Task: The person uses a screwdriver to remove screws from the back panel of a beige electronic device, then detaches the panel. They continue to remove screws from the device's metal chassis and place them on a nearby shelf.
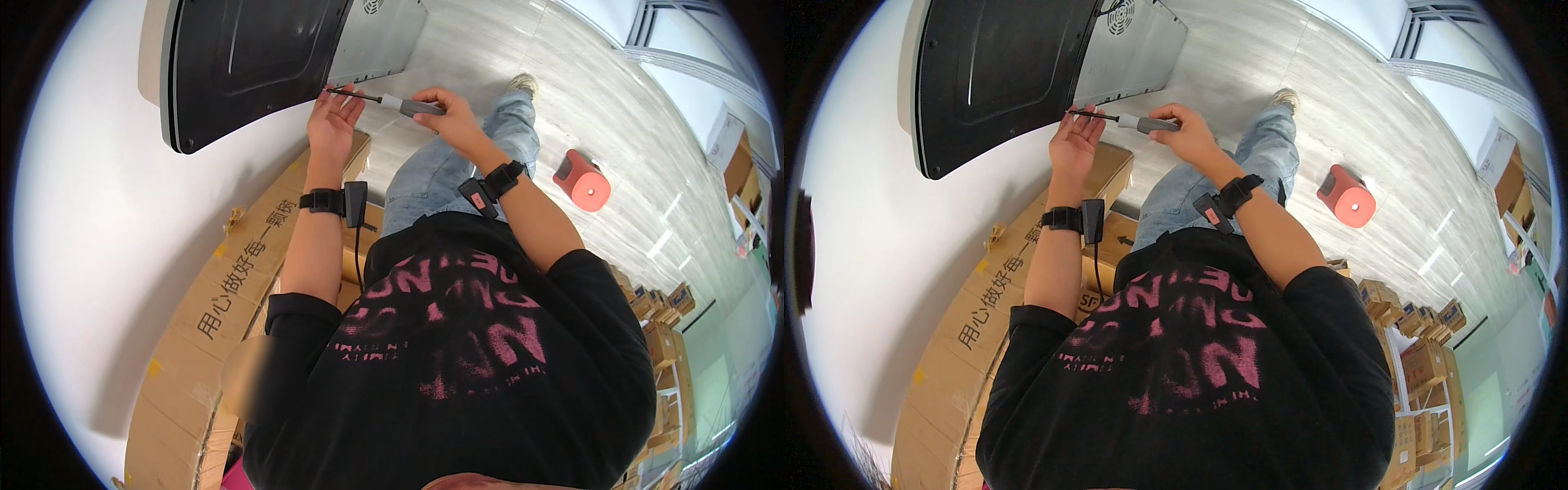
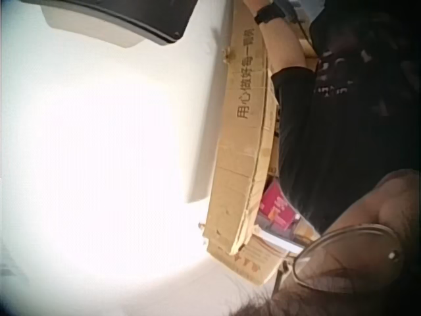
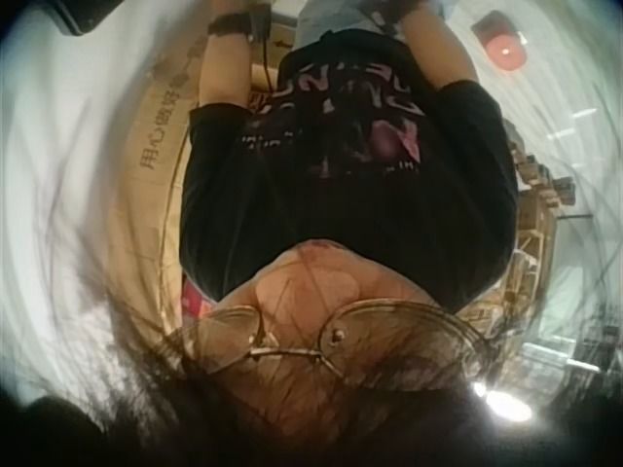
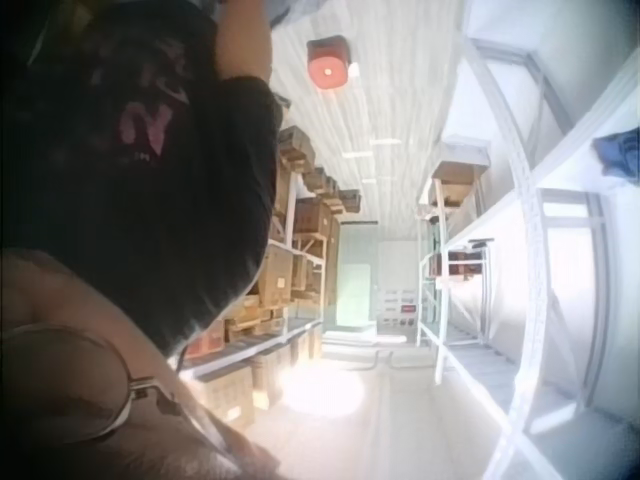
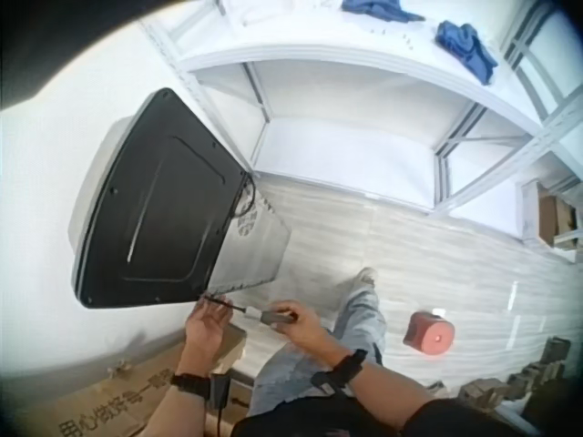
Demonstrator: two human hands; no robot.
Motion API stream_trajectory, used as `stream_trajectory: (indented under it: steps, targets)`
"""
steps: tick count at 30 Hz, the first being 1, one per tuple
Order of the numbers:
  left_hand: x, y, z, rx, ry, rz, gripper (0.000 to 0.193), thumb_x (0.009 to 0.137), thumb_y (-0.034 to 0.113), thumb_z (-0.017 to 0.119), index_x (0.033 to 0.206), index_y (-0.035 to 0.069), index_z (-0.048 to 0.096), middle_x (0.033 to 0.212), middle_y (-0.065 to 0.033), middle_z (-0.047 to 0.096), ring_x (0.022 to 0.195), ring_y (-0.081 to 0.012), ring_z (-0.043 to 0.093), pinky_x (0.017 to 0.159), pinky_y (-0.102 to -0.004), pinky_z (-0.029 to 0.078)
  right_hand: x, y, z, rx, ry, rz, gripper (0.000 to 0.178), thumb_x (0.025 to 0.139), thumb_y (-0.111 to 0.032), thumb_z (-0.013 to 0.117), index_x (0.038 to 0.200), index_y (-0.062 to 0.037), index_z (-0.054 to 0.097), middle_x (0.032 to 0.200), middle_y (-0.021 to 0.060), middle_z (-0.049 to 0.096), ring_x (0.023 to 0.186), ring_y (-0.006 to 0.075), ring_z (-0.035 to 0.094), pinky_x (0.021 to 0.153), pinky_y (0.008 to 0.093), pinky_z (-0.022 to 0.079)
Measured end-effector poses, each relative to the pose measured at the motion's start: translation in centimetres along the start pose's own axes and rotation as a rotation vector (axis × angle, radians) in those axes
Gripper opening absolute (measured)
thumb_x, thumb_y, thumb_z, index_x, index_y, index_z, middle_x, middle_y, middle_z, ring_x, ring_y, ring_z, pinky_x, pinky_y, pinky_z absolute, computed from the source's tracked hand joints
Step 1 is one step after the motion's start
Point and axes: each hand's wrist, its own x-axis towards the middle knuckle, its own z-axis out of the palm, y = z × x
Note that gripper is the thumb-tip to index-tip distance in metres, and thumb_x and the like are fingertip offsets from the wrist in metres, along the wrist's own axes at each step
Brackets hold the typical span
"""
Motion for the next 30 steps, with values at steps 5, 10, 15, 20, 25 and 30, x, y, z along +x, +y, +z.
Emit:
stream_trajectory:
  steps: [5, 10, 15, 20, 25, 30]
  targets:
    - [-2.2, 0.7, 4.2, 0.126, -0.183, 0.001, 0.03, 0.099, 0.025, 0.034, 0.12, 0.005, 0.039, 0.113, -0.0236, 0.058, 0.095, -0.0328, 0.062, 0.084, -0.0397, 0.052, -2.5, -3.8, -4.2, 0.082, -0.002, 0.086, 0.029, 0.078, 0.001, 0.067, 0.105, -0.0038, 0.061, 0.092, 0.0002, 0.06, 0.077, 0.008, 0.052, 0.064, 0.023, 0.042]
    - [-4.0, 1.5, 14.2, 0.344, -0.281, 0.128, 0.021, 0.1, 0.021, 0.036, 0.113, 0.005, 0.043, 0.103, -0.0187, 0.063, 0.081, -0.0191, 0.064, 0.075, -0.0319, 0.053, -6.5, -11.2, -8.5, 0.166, 0.079, 0.002, 0.023, 0.078, -0.001, 0.067, 0.101, -0.0027, 0.061, 0.084, 0.0004, 0.059, 0.072, 0.009, 0.051, 0.062, 0.0234, 0.04]
    - [-3.0, 1.2, 23.0, 0.267, -0.413, 0.138, 0.016, 0.098, 0.019, 0.044, 0.105, 0.006, 0.048, 0.1, -0.0157, 0.064, 0.08, -0.0178, 0.064, 0.072, -0.0301, 0.053, -8.1, -17.8, -13.6, 0.189, 0.159, -0.106, 0.019, 0.081, -0.002, 0.063, 0.1, -0.0019, 0.061, 0.084, 0.0029, 0.061, 0.071, 0.0113, 0.055, 0.062, 0.024, 0.041]
    - [-1.5, 1.6, 32.2, 0.305, -0.509, 0.18, 0.014, 0.095, 0.02, 0.05, 0.099, 0.007, 0.052, 0.097, -0.011, 0.065, 0.079, -0.0154, 0.063, 0.071, -0.0295, 0.052, -7.7, -23.3, -19.3, 0.22, 0.206, -0.156, 0.019, 0.088, -0.014, 0.059, 0.103, -0.0018, 0.06, 0.086, 0.0053, 0.062, 0.065, 0.0122, 0.057, 0.056, 0.0233, 0.04]
    - [-0.4, 2.1, 41.2, 0.356, -0.567, 0.277, 0.014, 0.094, 0.02, 0.053, 0.095, 0.007, 0.054, 0.092, -0.0087, 0.065, 0.076, -0.0131, 0.061, 0.068, -0.0267, 0.049, -6.1, -28.1, -24.0, 0.29, 0.211, -0.209, 0.022, 0.091, -0.024, 0.056, 0.103, -0.0058, 0.06, 0.086, 0.0036, 0.061, 0.063, 0.0112, 0.057, 0.055, 0.0226, 0.039]
    - [3.0, 2.9, 47.0, 0.447, -0.593, 0.293, 0.012, 0.094, 0.018, 0.052, 0.094, 0.006, 0.054, 0.088, -0.0067, 0.065, 0.072, -0.0116, 0.059, 0.066, -0.0253, 0.048, -4.0, -31.3, -25.9, 0.399, 0.256, -0.218, 0.024, 0.092, -0.021, 0.053, 0.105, -0.0022, 0.058, 0.085, 0.0075, 0.064, 0.06, 0.0113, 0.056, 0.053, 0.0219, 0.039]
